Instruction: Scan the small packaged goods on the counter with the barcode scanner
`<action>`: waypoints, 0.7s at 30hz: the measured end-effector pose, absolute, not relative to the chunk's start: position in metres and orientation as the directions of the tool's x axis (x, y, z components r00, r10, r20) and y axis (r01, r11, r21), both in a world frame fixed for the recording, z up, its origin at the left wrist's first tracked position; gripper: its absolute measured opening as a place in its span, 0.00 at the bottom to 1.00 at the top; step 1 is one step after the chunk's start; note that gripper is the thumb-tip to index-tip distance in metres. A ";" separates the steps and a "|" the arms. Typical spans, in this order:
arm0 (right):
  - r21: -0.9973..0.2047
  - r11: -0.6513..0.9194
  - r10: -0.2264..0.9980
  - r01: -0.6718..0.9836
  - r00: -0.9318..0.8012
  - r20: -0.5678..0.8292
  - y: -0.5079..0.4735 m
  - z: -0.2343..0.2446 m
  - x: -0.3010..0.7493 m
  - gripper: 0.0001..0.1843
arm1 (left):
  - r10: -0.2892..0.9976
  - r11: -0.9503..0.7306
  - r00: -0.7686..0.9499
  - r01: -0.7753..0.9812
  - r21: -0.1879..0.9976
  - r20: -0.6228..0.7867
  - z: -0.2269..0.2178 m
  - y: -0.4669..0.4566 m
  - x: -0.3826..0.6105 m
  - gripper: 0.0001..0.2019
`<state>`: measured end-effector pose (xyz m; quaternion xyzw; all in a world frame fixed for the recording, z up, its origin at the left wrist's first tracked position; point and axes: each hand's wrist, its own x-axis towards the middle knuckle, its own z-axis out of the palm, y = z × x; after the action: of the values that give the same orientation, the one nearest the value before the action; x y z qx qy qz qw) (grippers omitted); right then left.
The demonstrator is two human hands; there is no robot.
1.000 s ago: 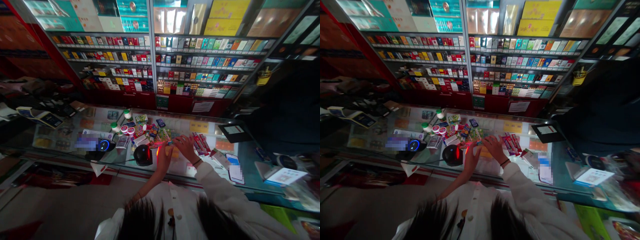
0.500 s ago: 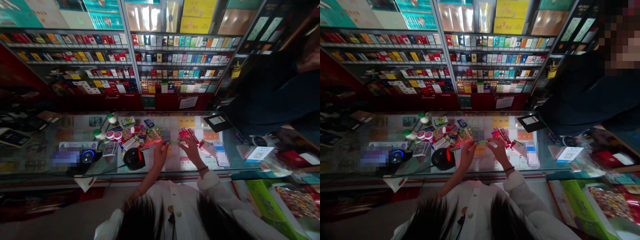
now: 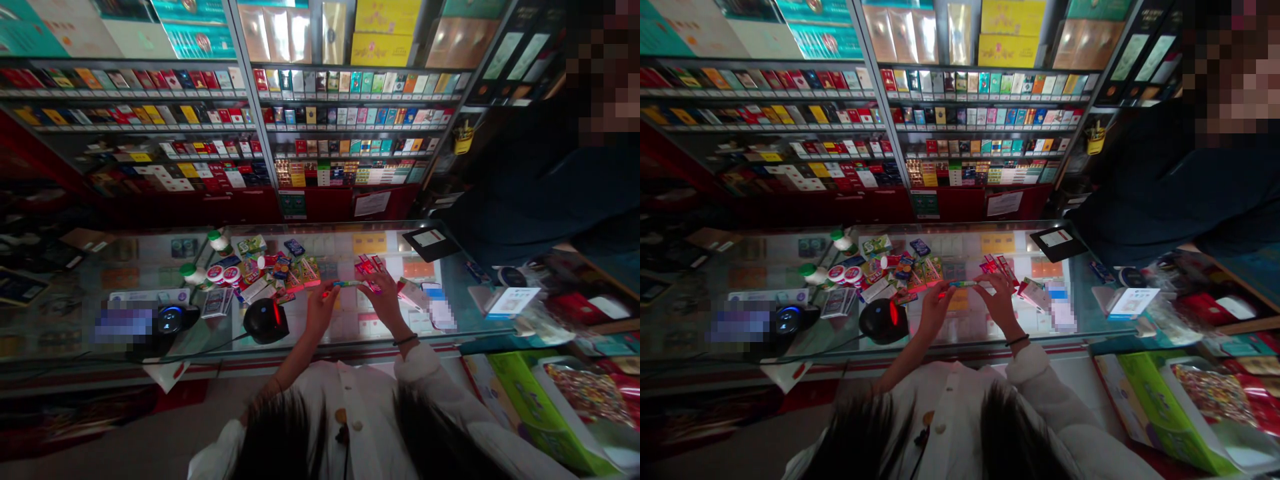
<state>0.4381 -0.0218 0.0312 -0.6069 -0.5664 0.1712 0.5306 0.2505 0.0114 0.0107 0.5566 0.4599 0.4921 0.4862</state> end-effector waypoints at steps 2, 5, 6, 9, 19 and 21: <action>-0.905 0.212 0.905 0.370 0.274 0.324 -0.022 0.030 0.434 0.17 | 0.992 -0.087 0.090 -0.008 0.996 0.088 0.008 0.011 0.251 0.20; -0.960 0.174 0.942 0.220 0.247 0.227 -0.021 0.023 0.424 0.23 | 0.996 0.008 0.092 -0.134 0.991 0.004 0.003 0.008 0.256 0.23; -0.965 0.159 0.944 0.210 0.253 0.211 -0.021 0.021 0.420 0.22 | 0.995 0.044 0.100 -0.168 0.985 -0.028 0.002 0.006 0.258 0.24; -0.971 0.122 0.939 0.204 0.294 0.180 -0.019 0.014 0.409 0.18 | 0.984 0.119 0.158 -0.225 0.967 -0.084 0.002 0.000 0.263 0.27; -0.761 0.184 0.907 0.622 0.191 0.375 -0.017 0.011 0.406 0.35 | 0.996 0.090 0.001 -0.160 0.983 -0.091 0.012 -0.009 0.253 0.19; -0.642 0.180 0.904 0.745 0.131 0.406 -0.015 0.009 0.407 0.37 | 0.995 0.088 -0.025 -0.146 0.985 -0.092 0.009 -0.011 0.251 0.18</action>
<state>0.4074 -0.0148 0.0086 -0.6328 -0.6517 0.0980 0.4065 0.2511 -0.0113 0.0092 0.4314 0.4923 0.5197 0.5491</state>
